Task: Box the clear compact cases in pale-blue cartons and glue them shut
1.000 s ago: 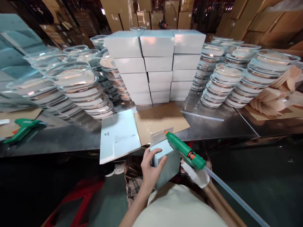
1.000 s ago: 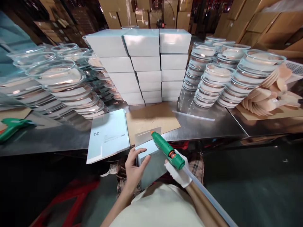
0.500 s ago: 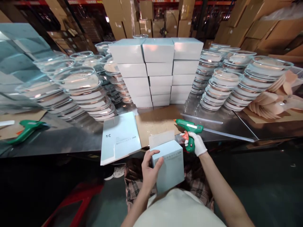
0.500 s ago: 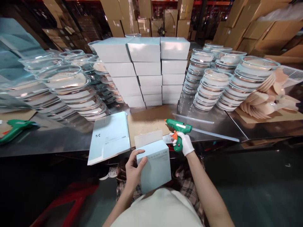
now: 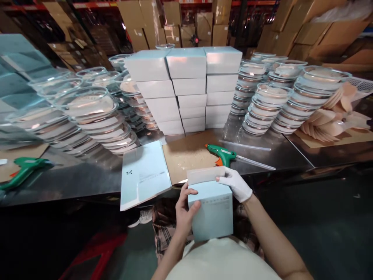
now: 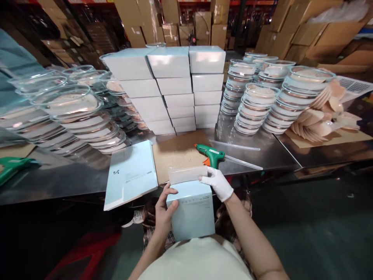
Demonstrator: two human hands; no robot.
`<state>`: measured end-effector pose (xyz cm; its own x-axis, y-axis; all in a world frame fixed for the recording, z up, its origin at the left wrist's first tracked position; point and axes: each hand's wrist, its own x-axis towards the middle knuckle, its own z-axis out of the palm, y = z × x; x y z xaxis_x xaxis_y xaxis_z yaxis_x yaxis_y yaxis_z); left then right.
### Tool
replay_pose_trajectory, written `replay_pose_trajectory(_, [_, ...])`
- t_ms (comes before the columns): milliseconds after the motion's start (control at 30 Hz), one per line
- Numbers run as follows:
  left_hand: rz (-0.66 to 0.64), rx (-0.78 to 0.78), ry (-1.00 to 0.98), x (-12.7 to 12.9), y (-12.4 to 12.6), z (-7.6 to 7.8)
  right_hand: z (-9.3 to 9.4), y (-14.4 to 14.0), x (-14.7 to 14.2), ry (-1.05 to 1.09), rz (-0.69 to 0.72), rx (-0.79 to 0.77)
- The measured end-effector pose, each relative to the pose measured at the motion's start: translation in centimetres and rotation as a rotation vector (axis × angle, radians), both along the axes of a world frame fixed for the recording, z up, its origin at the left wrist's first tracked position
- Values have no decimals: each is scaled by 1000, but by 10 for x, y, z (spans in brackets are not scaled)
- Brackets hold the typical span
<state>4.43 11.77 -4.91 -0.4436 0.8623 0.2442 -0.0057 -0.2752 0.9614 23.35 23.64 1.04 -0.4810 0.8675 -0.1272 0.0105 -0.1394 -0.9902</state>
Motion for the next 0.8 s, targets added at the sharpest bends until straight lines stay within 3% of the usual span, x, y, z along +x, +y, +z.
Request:
replay_pose_trajectory(133, [-1,48,-163,-4,4,-1,4,-1,17,45,270,323])
replay_pose_trajectory(233, [-9,36,1,-12,5,4,7,-3,21,-68,362,505])
replay_pose_trajectory(333, [-50,6,104,-19,4,11,5,-6,15,-84,361,579])
replay_pose_trajectory(500, [-100,18,127,-20,1,16,-9,-14,2,-17,247,588])
replay_pose_trajectory(600, [-65,19,113,-22,2,10,-31,-24,-4,31,40,560])
replay_pose_trajectory(700, [137,-13,-31,-30,7,0,-61,-43,-5,127,-148,403])
replay_pose_trajectory(800, [370,-76,-264,-36,15,-2,-80,-67,-1,74,-34,214])
